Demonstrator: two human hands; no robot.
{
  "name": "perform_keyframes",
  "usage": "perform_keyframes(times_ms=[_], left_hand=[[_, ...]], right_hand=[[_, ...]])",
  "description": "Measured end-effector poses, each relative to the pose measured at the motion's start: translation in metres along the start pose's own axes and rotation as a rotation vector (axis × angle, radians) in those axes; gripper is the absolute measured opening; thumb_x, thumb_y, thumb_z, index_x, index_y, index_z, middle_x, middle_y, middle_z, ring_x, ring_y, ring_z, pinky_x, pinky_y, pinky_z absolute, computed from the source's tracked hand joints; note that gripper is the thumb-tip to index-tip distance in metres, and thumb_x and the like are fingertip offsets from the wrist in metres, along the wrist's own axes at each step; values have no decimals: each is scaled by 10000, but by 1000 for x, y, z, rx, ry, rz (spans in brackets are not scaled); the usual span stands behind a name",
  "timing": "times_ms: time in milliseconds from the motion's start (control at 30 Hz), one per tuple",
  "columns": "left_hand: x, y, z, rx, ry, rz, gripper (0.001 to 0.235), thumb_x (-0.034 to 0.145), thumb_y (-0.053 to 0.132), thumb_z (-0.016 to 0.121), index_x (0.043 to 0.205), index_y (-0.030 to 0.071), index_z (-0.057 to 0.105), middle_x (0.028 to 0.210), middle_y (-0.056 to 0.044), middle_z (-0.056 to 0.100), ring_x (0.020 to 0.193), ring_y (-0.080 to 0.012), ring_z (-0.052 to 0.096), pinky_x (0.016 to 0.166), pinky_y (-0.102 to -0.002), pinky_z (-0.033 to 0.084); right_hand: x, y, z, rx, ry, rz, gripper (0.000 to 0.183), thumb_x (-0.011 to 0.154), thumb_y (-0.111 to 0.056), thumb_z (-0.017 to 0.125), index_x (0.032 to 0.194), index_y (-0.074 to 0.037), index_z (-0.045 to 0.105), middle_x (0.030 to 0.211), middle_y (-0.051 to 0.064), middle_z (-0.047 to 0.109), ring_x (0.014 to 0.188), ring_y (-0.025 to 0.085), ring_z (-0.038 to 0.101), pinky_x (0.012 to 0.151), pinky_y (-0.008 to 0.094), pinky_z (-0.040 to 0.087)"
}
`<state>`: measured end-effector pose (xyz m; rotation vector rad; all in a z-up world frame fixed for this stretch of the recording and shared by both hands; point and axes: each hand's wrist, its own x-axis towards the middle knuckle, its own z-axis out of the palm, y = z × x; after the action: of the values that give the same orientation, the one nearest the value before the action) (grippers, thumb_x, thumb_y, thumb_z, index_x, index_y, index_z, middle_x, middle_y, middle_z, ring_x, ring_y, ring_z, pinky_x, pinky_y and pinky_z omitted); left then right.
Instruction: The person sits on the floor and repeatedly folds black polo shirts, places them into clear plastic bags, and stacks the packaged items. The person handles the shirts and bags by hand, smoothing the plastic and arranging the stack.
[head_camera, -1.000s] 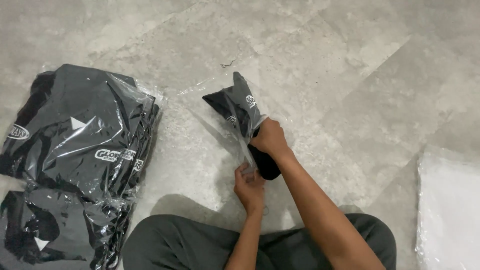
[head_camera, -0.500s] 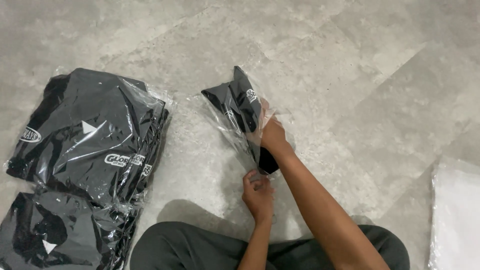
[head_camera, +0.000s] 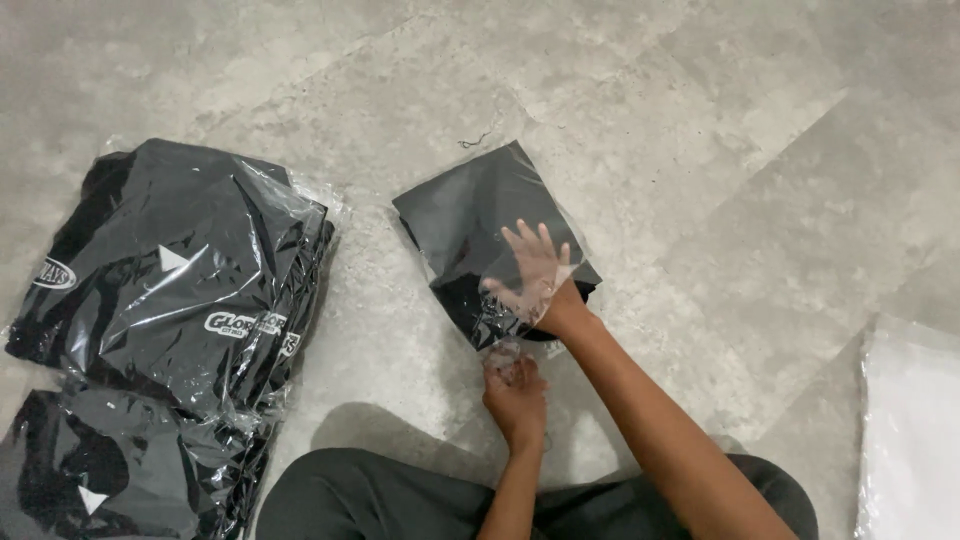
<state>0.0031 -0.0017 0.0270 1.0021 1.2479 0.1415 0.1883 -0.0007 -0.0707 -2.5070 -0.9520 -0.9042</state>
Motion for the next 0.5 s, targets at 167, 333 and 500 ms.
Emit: perform_keyframes(times_ms=[167, 333, 500], left_hand=[[0, -6, -4, 109, -10, 143, 280, 936, 138, 738, 1208, 101, 681, 1054, -86, 849, 890, -213, 822, 694, -362, 674], [-5, 5, -3, 123, -13, 83, 314, 946, 146, 729, 1249, 119, 653, 1053, -110, 831, 896, -220, 819, 735, -353, 665], [-12, 22, -2, 103, -9, -25, 334, 940, 148, 740, 1259, 142, 637, 1104, -100, 823, 945, -227, 804, 682, -376, 706]], right_hand=[[49, -47, -86, -119, -589, 57, 1119, 736, -1066, 267, 1675, -471, 137, 1763, 92, -22, 1595, 479, -66, 1160, 783, -59], [45, -38, -68, -81, -756, 1, 1247, 664, -1086, 497, 1685, -450, 173, 1726, 115, -165, 1515, 628, 127, 955, 919, 293], [37, -34, -54, -151, -357, -103, 1205, 674, -1128, 320, 1676, -457, 328, 1783, 110, 72, 1624, 432, -45, 950, 886, 293]])
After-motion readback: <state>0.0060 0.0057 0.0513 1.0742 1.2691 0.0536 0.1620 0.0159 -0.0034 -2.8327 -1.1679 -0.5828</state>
